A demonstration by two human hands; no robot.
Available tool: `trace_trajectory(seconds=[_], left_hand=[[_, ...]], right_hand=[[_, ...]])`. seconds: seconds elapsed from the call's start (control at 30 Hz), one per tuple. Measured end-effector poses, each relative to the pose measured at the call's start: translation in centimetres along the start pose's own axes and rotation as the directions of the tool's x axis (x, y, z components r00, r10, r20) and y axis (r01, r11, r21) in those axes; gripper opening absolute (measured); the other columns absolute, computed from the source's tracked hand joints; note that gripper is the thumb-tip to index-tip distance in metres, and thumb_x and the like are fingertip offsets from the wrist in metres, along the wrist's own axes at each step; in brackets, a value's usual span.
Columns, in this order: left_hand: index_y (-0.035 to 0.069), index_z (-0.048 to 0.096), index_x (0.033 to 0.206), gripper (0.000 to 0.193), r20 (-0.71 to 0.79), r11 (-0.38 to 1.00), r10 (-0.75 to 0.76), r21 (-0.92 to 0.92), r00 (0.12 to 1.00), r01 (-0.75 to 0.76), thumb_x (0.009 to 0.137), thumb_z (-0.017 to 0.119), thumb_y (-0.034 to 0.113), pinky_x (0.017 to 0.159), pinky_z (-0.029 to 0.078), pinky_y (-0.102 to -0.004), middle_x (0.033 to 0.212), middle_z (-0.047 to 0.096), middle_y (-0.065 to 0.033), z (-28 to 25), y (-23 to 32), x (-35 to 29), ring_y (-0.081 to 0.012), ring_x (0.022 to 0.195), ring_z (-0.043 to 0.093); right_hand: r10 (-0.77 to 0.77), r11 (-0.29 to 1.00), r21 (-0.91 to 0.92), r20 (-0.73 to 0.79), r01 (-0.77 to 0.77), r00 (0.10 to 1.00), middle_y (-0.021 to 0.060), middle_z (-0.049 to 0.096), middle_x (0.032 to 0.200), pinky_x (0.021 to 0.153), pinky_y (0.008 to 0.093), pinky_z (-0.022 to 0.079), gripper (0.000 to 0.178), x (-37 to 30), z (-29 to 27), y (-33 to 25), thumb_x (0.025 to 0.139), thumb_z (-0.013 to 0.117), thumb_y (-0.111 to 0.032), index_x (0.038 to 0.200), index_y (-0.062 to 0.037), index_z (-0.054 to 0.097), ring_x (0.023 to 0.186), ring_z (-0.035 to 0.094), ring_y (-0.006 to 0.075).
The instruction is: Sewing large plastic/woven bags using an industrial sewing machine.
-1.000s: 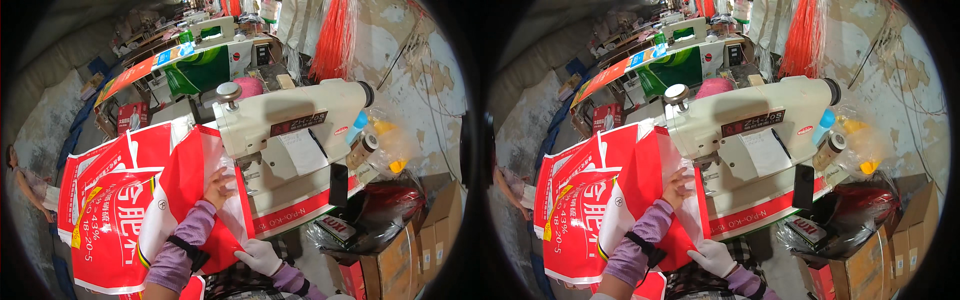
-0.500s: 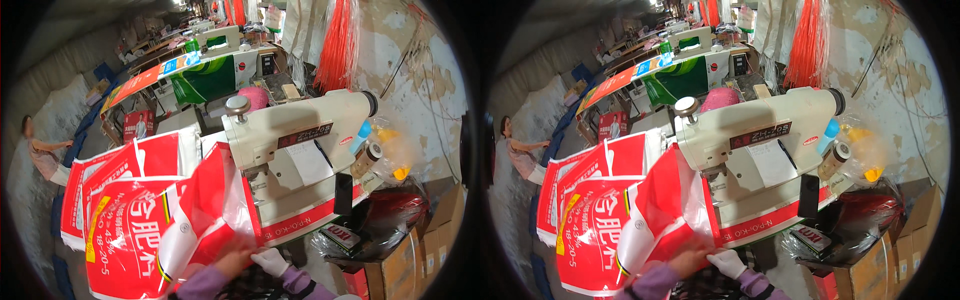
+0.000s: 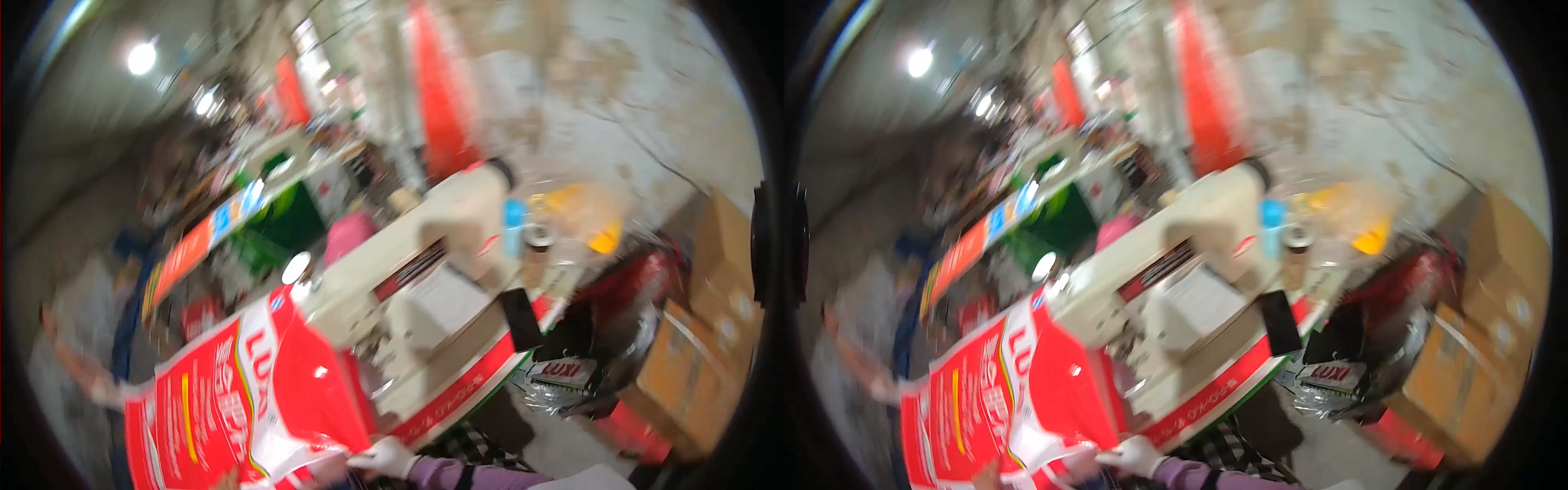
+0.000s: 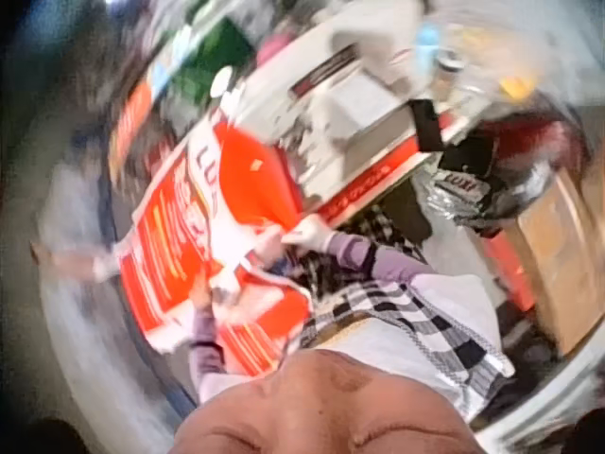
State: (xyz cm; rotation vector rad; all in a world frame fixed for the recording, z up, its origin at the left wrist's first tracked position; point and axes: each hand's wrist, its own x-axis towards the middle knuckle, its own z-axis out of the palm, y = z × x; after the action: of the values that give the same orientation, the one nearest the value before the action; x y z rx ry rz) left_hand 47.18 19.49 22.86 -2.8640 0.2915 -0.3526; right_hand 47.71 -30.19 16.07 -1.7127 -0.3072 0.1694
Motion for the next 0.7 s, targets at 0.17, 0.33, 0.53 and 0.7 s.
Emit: trace_trajectory(seconds=[0.17,0.33,0.53,0.7], left_hand=[[0.013,0.062,0.114,0.033,-0.079,0.979,0.005,-0.203,0.997,-0.021,0.085,0.058,0.027,0.068,0.053,-0.0461,0.097,0.064,-0.0141,-2.3,12.4,18.2,-0.0301,0.080,0.065],[0.011,0.062,0.114,0.031,-0.086,0.877,0.031,-0.475,0.996,-0.068,0.087,0.056,0.026,0.070,0.053,-0.0458,0.099,0.065,-0.0142,-4.1,21.7,21.5,-0.0300,0.083,0.065],[0.008,0.061,0.113,0.030,0.148,0.466,-0.075,-0.869,0.986,0.166,0.090,0.054,0.026,0.073,0.054,-0.0455,0.102,0.065,-0.0143,-6.7,21.3,6.8,-0.0299,0.086,0.065],[0.006,0.061,0.113,0.030,0.564,-0.311,-0.256,-0.817,0.785,0.485,0.093,0.052,0.026,0.075,0.054,-0.0452,0.104,0.065,-0.0143,-6.7,24.5,-7.8,-0.0298,0.089,0.064]], right_hand=[[-0.373,0.746,-0.413,0.391,0.523,0.841,0.0098,0.063,0.065,0.050,0.0441,0.047,0.025,2.2,-4.5,-11.3,0.089,0.046,-0.033,0.088,-0.0237,0.069,0.058,0.062,0.0288],[-0.304,0.812,-0.356,0.420,0.463,0.855,0.0091,0.063,0.064,0.048,0.0445,0.046,0.016,1.1,-0.2,-6.9,0.076,0.055,-0.025,0.076,-0.0192,0.069,0.056,0.061,0.0298],[-0.551,0.354,-0.266,0.715,0.897,0.429,0.0096,0.061,0.061,0.045,0.0464,0.044,0.008,-1.1,15.1,0.2,0.067,0.061,-0.017,0.066,-0.0148,0.069,0.050,0.056,0.0306],[-0.345,0.358,-0.647,0.578,0.673,0.739,0.0107,0.063,0.070,0.050,0.0442,0.048,0.023,-3.3,18.6,16.3,0.075,0.053,-0.015,0.094,-0.0108,0.066,0.057,0.061,0.0296]])
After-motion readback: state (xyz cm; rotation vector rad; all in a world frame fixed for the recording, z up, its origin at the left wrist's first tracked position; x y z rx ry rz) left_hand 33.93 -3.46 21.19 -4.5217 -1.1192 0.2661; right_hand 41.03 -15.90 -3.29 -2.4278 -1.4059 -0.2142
